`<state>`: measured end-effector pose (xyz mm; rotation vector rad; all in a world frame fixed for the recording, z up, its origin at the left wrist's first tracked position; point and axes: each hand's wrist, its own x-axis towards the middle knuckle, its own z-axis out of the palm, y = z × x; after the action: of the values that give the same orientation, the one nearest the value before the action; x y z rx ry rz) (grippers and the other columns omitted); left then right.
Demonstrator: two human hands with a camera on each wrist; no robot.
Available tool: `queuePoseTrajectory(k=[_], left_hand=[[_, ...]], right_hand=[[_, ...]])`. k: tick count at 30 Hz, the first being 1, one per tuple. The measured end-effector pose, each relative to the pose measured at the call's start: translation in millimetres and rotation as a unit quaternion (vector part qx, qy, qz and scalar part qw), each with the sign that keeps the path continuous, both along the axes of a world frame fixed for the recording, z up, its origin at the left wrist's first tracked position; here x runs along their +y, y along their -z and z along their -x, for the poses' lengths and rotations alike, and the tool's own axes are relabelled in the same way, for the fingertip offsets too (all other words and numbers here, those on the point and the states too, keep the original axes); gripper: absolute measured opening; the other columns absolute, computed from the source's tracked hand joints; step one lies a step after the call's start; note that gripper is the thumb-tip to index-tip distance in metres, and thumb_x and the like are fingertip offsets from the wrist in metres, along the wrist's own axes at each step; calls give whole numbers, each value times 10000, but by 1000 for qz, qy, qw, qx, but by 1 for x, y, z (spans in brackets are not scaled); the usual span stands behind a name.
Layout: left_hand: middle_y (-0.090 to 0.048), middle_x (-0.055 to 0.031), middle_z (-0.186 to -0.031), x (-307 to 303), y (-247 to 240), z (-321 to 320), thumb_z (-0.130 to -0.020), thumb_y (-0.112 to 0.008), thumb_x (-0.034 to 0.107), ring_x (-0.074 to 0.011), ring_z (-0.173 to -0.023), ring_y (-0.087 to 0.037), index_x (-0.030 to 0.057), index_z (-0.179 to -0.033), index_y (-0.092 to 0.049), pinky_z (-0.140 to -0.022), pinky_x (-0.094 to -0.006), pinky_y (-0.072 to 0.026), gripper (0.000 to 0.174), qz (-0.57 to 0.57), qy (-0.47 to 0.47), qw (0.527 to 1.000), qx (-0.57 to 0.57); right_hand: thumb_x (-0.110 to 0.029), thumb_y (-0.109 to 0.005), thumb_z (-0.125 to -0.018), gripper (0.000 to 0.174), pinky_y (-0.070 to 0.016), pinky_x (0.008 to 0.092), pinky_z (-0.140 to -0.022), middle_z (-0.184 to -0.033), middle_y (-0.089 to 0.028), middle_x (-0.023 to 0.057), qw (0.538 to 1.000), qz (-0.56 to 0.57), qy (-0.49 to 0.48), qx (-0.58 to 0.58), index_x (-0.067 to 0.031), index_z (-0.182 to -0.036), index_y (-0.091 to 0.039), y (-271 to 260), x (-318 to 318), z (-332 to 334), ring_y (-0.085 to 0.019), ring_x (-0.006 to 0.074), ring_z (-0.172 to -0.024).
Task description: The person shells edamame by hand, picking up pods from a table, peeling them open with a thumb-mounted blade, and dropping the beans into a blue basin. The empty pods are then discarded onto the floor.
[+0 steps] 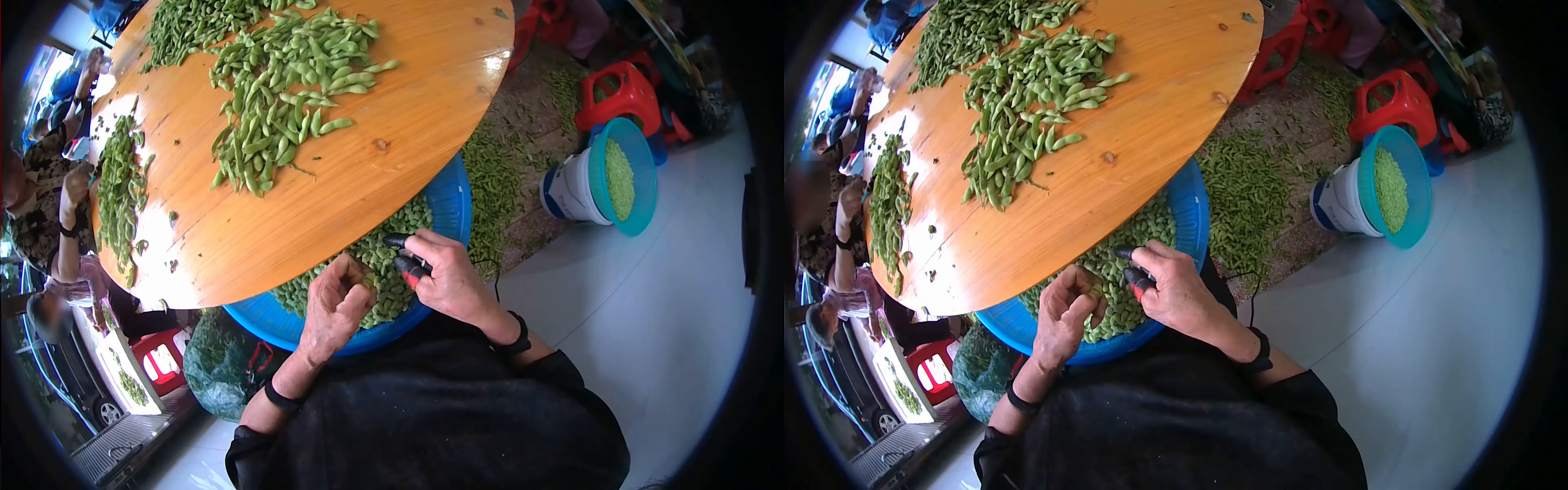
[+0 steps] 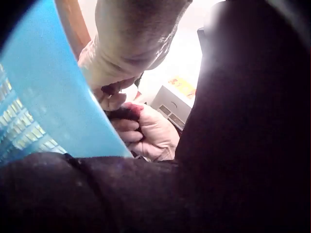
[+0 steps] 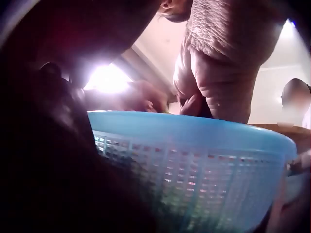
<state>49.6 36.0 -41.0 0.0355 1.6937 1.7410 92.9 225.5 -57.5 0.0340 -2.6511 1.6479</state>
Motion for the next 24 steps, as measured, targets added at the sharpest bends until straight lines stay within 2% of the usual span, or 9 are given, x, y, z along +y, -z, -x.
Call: queuePoseTrajectory(k=[7,10,11,12,13,15,16,18,24], left_hand=[[-579,-30,-762,10,6,-4,-946,-564,22,-67,-659,-514,-34,-988,-570,-598,-223,-436,71,-36,-4,999,7],[-613,-90,-843,16,-11,18,-912,-579,-6,-161,-674,-587,-51,-1018,-598,-621,-276,-480,117,-3,56,986,158],[-616,-125,-879,16,-20,31,-879,-577,-37,-231,-708,-610,-52,-1027,-610,-637,-311,-499,153,34,106,943,314],[-619,-160,-916,17,-30,44,-845,-575,-67,-302,-742,-634,-53,-1035,-621,-653,-346,-518,197,71,151,872,460],[-614,-195,-913,17,-41,57,-786,-568,-95,-378,-804,-633,-36,-1015,-627,-682,-396,-529,244,107,148,861,475],[-607,-167,-875,19,-48,96,-792,-565,-79,-366,-765,-623,-22,-953,-625,-673,-413,-523,181,176,115,796,567],[-607,-144,-826,22,-50,112,-796,-588,-86,-276,-711,-624,-21,-955,-650,-633,-348,-506,183,210,79,790,570],[-583,-148,-822,28,-45,142,-814,-621,0,-326,-728,-609,-9,-957,-646,-664,-392,-491,145,263,87,763,584],[-591,-145,-839,42,-27,163,-826,-633,37,-343,-744,-603,-1,-966,-648,-681,-405,-486,146,319,117,720,605]], right_hand=[[-31,-668,-792,159,-380,332,-576,-736,-430,96,996,75,-3,55,22,-913,-580,-8,-3,2,-461,237,-645],[-2,-650,-799,196,-388,278,-579,-766,-479,45,989,90,89,73,12,-995,-642,-11,3,7,-470,124,-662],[27,-635,-813,216,-385,256,-571,-764,-497,32,979,140,143,25,4,-1026,-658,-15,8,8,-464,93,-651],[27,-632,-826,211,-388,253,-567,-750,-488,32,976,102,185,53,-1,-1033,-659,-12,18,9,-464,89,-638],[27,-630,-839,206,-391,251,-563,-735,-480,32,969,64,226,80,-5,-1040,-660,-9,31,11,-464,86,-626],[7,-641,-854,202,-412,260,-568,-741,-513,46,942,-128,278,135,-1,-1055,-654,-15,58,12,-478,94,-621],[21,-654,-835,186,-435,292,-578,-764,-548,86,934,-145,304,120,11,-1020,-641,-16,67,9,-524,149,-632],[39,-666,-816,196,-466,344,-592,-798,-603,153,916,-184,339,112,27,-1006,-625,-16,82,5,-589,231,-651],[46,-654,-786,169,-454,359,-590,-769,-585,134,916,-206,333,89,30,-947,-607,-14,93,-8,-579,233,-647]])
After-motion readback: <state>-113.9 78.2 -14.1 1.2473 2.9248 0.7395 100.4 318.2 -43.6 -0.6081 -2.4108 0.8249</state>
